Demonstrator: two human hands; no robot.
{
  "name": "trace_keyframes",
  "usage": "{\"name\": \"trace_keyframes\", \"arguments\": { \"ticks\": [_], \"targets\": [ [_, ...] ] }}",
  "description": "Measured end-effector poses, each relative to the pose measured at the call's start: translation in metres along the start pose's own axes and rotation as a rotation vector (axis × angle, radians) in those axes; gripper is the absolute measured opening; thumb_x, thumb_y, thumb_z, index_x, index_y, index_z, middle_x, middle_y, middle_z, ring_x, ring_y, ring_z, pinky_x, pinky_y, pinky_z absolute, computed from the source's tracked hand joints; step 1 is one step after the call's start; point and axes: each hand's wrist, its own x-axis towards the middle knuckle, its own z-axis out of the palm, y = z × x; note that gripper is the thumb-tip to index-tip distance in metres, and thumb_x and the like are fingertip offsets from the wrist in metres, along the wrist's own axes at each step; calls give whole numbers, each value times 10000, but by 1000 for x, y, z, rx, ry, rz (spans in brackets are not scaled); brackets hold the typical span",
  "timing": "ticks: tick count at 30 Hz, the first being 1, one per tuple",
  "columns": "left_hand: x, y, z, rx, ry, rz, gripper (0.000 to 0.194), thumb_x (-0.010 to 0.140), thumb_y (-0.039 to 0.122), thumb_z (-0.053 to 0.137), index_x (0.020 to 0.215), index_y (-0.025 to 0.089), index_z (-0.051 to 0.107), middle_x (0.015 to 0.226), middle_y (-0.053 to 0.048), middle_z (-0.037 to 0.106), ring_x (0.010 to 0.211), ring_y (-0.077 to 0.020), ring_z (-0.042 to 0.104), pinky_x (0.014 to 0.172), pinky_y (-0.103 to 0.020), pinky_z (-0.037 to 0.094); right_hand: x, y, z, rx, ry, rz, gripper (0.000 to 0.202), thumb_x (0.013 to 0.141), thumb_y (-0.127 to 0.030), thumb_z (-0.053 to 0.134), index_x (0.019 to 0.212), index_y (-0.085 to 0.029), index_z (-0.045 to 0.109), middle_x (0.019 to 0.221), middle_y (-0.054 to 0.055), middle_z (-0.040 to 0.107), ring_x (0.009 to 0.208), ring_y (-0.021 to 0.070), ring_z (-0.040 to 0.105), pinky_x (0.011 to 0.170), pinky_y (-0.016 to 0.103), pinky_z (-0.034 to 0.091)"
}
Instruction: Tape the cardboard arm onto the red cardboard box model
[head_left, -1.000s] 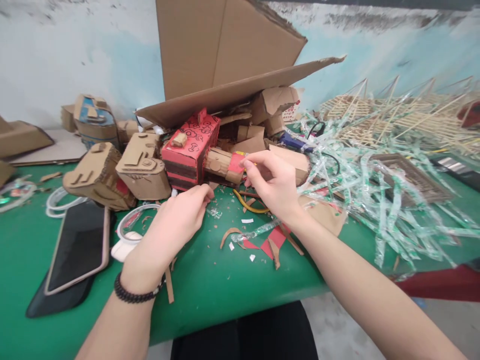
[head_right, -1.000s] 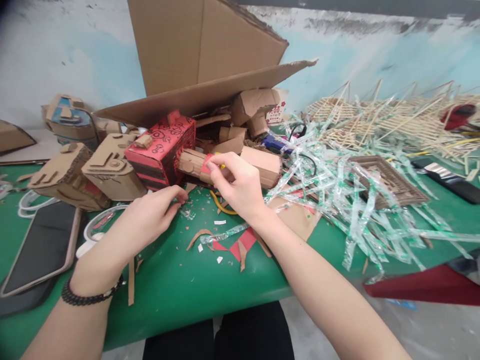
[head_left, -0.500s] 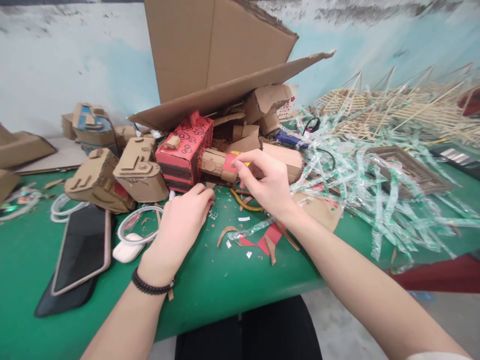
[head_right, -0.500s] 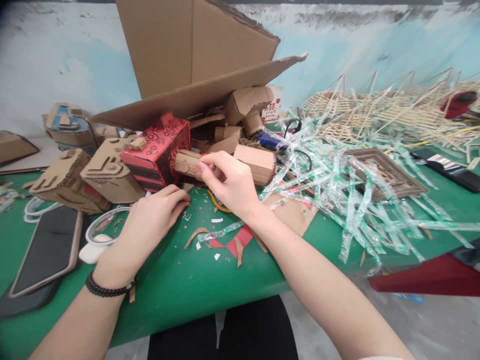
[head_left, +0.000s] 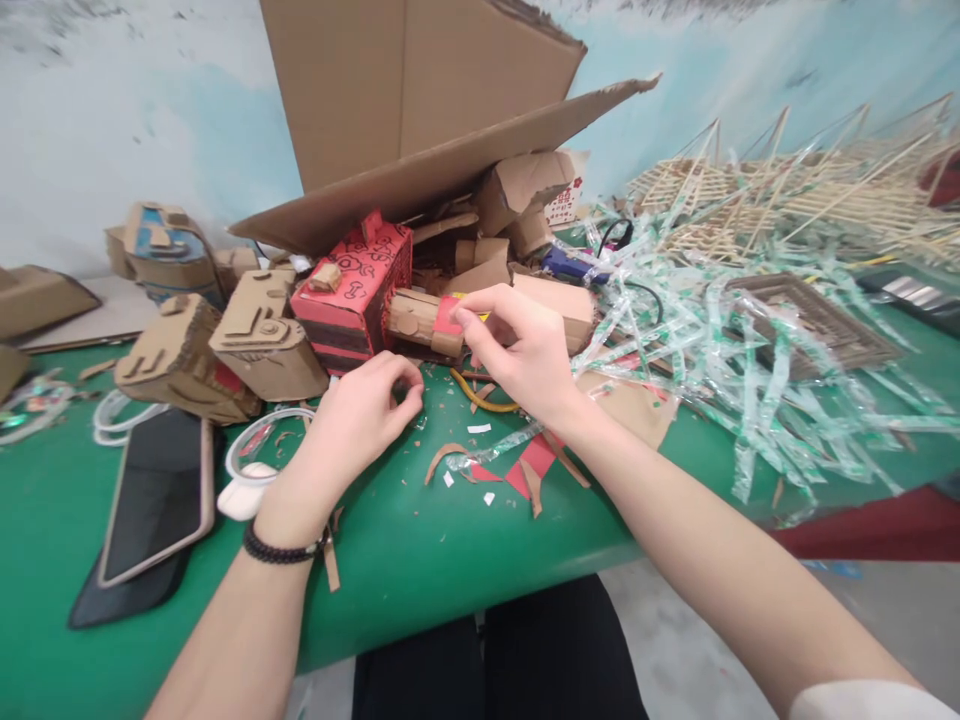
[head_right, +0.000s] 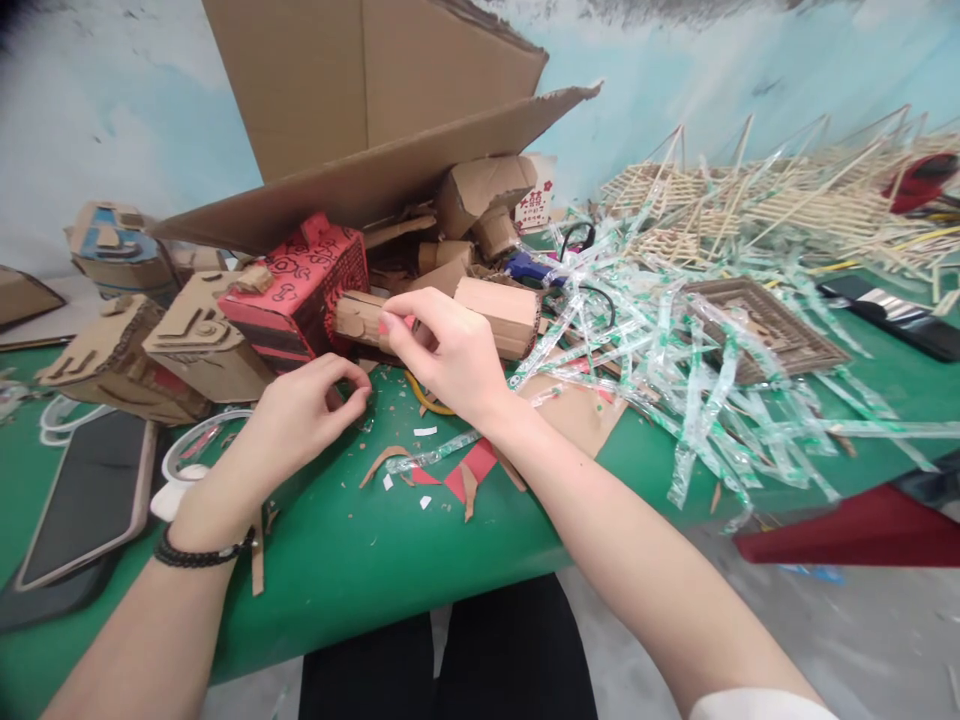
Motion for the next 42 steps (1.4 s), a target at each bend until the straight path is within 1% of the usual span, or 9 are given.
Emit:
{"name": "trace_keyframes", "arguments": {
  "ticks": [3,6,8,11,19,26,31,36,42],
  "targets": [
    [1,2,-1,-525,50,-129,172,924,367,729,921,198,698,833,-27,740,557,-133,602,552,-262,470,0,1,0,-15,-6,6,163,1081,-333,634,998,-218,714,924,23,769,598,116,640,640,286,541],
    [3,9,-2,-1013,49,-243,284,843,421,834,911,178,704,917,-43,762,478,-79,527,418,-222,388,-1,1,1,-38,-22,27,211,1088,-386,609,1004,-225,717,935,31,780,601,125,648,638,294,554],
    [4,13,-1,-1232,55,-279,299,775,364,895,837,169,678,916,-23,752,455,-40,473,392,-190,349,-2,1,1,-31,-27,30,221,1085,-398,609,1002,-226,719,930,31,779,600,126,648,636,297,556],
    [6,18,2,-1404,57,-303,348,704,283,937,754,160,616,845,14,722,438,-5,414,380,-151,310,-2,2,2,2,-29,36,208,1073,-391,629,999,-222,724,927,28,773,604,122,639,634,292,551],
    [7,20,14,-1631,-76,-331,397,678,229,972,769,149,593,853,27,722,446,22,393,386,-108,311,-3,5,3,103,-123,154,198,1049,-408,662,988,-226,712,855,0,751,611,122,661,583,261,552],
    [9,18,14,-1710,-103,-337,401,670,224,973,794,154,598,859,43,700,453,33,364,386,-91,315,-4,6,3,145,-107,181,156,1025,-365,679,976,-220,711,869,-10,764,539,101,663,511,240,530],
    [10,17,15,-1723,-89,-333,426,671,210,992,820,164,596,862,49,719,459,32,378,398,-84,320,-3,6,3,146,-108,197,174,1020,-390,683,972,-225,709,844,-15,775,511,106,658,495,245,521],
    [12,17,21,-1659,-40,-290,454,683,233,1018,1000,183,696,924,8,803,458,14,428,418,-108,366,-3,4,2,144,-106,212,188,1021,-405,690,979,-224,720,845,-9,779,521,106,671,497,236,531],
    [13,18,24,-1621,44,-280,487,640,259,1050,1001,173,735,962,-13,831,447,7,462,416,-136,407,-3,0,0,194,-107,218,202,1024,-413,704,981,-217,724,854,-5,769,524,104,674,493,230,538]
  ]
}}
